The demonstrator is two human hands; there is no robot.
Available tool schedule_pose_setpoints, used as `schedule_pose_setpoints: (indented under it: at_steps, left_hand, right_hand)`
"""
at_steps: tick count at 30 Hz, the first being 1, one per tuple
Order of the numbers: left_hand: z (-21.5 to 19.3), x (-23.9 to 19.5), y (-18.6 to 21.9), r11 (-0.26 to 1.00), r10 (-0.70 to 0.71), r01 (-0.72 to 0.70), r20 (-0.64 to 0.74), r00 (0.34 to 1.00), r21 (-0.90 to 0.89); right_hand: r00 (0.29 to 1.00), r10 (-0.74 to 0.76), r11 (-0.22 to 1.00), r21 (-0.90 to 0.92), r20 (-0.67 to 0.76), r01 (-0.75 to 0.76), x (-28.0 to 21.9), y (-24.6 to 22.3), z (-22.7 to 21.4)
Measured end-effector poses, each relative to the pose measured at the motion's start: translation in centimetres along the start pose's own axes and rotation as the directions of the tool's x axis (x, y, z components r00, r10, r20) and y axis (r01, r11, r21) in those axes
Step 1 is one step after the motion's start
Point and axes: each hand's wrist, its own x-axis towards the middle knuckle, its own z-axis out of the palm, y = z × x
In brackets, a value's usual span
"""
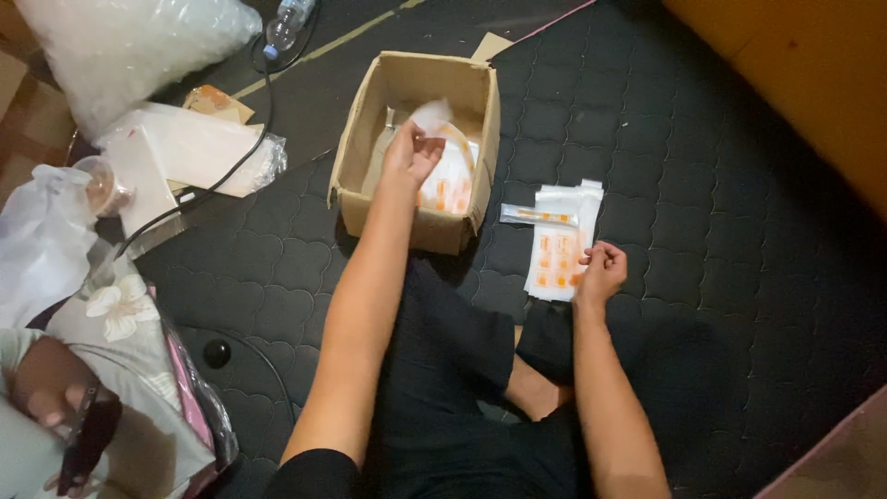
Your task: The person removes small white packets from a cardboard box by hand and organizes them into a stack on a padded floor mat.
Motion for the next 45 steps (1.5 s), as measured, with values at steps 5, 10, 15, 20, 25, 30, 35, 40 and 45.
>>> schedule_pose_setpoints:
  at_steps: [5,10,15,20,25,30,35,40,45]
  left_hand:
    - [-1.3,1.8,-2.7,0.983,-0.1,0.109,0.064,0.993,-0.149]
    - [-3.1,3.3,-4.0,0.964,-0.132,0.154,0.116,0.984,-0.216]
    - [-2.9,1.8,-4.2,0.989,-0.045,0.074,0.217,0.975,-0.129]
    - [-0.8,-2.8,-3.2,0.994,0.056,-0.066,0.117,0.992,0.088]
    - [-2.9,2.6,-5.5,0.988,0.085,-0.097,0.096,0.992,0.122]
    - [-1.5,-2.0,-3.1,0.842,0.103,-0.266,0.344,0.933,0.469]
    - [-0.6,-6.8,-2.3,0.867,0.138,-0.378,0.573,0.808,0.324]
    - [-0.6,-8.1,-1.9,0.9,0.163,-0.377,0.635,0.755,0.217]
    - [-0.6,-6.1,-1.4,0.958,0.26,-0.287,0.467,0.845,-0.014]
  right_hand:
    - [0.983,-0.111,0.993,-0.018,0.149,0.115,-0.8,-0.5,0.3]
    - [0.954,-0.145,0.986,-0.037,0.262,0.16,-2.2,-2.1,0.2]
    - [0.923,-0.207,0.971,-0.045,0.324,0.233,-2.5,-2.3,0.1]
    - [0.874,-0.281,0.945,-0.046,0.396,0.324,-3.3,-3.5,2.1]
    - [0.736,-0.332,0.916,0.017,0.59,0.4,-7.6,-13.6,8.6]
    - [0.387,-0.538,0.725,0.177,0.749,0.665,-8.6,-18.7,15.5]
    - [0.522,-0.217,0.869,-0.081,0.825,0.489,-8.2,-19.1,19.1]
    - [0.582,-0.004,0.736,-0.391,0.814,0.552,-7.1,-17.3,19.1]
    - [0.501,0.051,0.972,-0.157,0.864,0.172,-6.0,-16.0,18.4]
